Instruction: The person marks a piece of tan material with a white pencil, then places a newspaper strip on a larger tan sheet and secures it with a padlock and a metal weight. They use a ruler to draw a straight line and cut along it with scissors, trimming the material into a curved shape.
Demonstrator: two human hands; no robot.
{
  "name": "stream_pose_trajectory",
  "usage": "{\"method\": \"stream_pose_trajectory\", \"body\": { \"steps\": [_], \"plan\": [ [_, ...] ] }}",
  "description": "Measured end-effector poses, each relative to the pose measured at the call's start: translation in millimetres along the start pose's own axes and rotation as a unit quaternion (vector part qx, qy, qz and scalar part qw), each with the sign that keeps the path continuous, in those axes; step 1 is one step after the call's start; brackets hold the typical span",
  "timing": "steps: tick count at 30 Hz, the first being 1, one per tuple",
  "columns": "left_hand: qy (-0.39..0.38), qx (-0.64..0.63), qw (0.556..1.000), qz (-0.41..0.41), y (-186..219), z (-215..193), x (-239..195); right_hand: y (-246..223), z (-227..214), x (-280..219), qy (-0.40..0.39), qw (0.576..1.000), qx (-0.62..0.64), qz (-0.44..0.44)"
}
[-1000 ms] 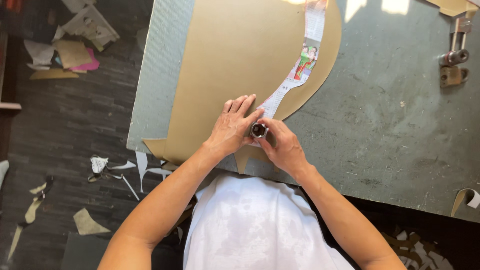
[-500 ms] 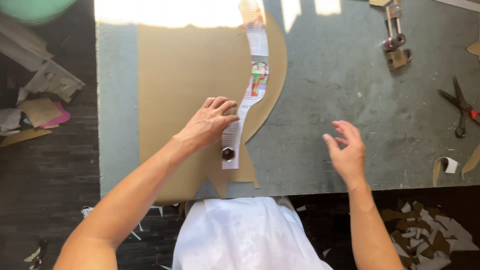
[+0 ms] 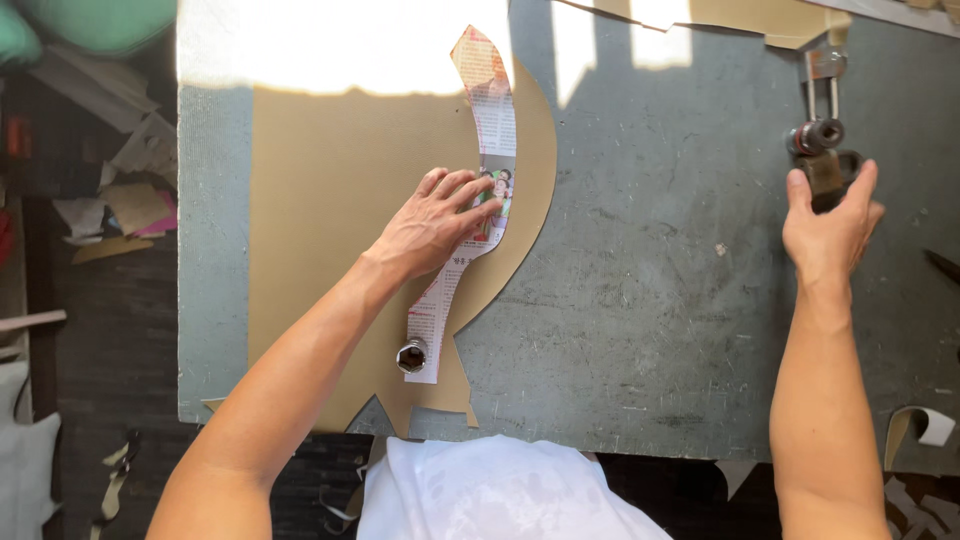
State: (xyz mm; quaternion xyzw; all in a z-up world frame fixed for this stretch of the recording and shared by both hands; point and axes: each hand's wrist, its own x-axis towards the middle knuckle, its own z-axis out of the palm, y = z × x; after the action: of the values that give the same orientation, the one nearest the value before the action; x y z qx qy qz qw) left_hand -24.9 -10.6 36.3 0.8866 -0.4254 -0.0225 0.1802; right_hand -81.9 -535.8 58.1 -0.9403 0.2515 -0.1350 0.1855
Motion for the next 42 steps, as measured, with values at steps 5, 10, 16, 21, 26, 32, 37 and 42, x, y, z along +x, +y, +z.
{"method": "stream_pose_trajectory", "body": {
  "steps": [5, 10, 16, 21, 26, 32, 37, 42],
  "plan": [
    [-0.043, -0.008, 0.998, -0.055, 0, -15, 28, 24, 34, 36, 0.037, 0.999, -0.03, -0.02],
    [-0.092, -0.03, 0.991, -0.09, -10, -24, 36, 33, 15, 26, -0.006, 0.997, -0.071, 0.002],
    [-0.072, -0.063, 0.992, -0.083, -18, -33, 37, -76, -17, -39, -0.146, 0.968, 0.197, 0.044],
    [-0.084, -0.063, 0.991, -0.086, -16, -26, 36, -194, 23, -121, -0.267, 0.876, 0.393, -0.087],
    [-0.051, -0.053, 0.994, -0.075, -19, -24, 33, -272, 63, -152, -0.289, 0.846, 0.363, -0.264],
    [-0.028, -0.057, 0.996, -0.069, -24, -23, 36, -293, 72, -138, -0.264, 0.872, 0.278, -0.305],
    [-0.114, -0.051, 0.989, -0.076, -24, -42, 44, -266, 44, -110, -0.221, 0.899, 0.183, -0.33],
    [-0.12, -0.047, 0.989, -0.072, -35, -38, 52, -161, 25, -5, -0.014, 0.978, 0.083, -0.191]
  ]
}}
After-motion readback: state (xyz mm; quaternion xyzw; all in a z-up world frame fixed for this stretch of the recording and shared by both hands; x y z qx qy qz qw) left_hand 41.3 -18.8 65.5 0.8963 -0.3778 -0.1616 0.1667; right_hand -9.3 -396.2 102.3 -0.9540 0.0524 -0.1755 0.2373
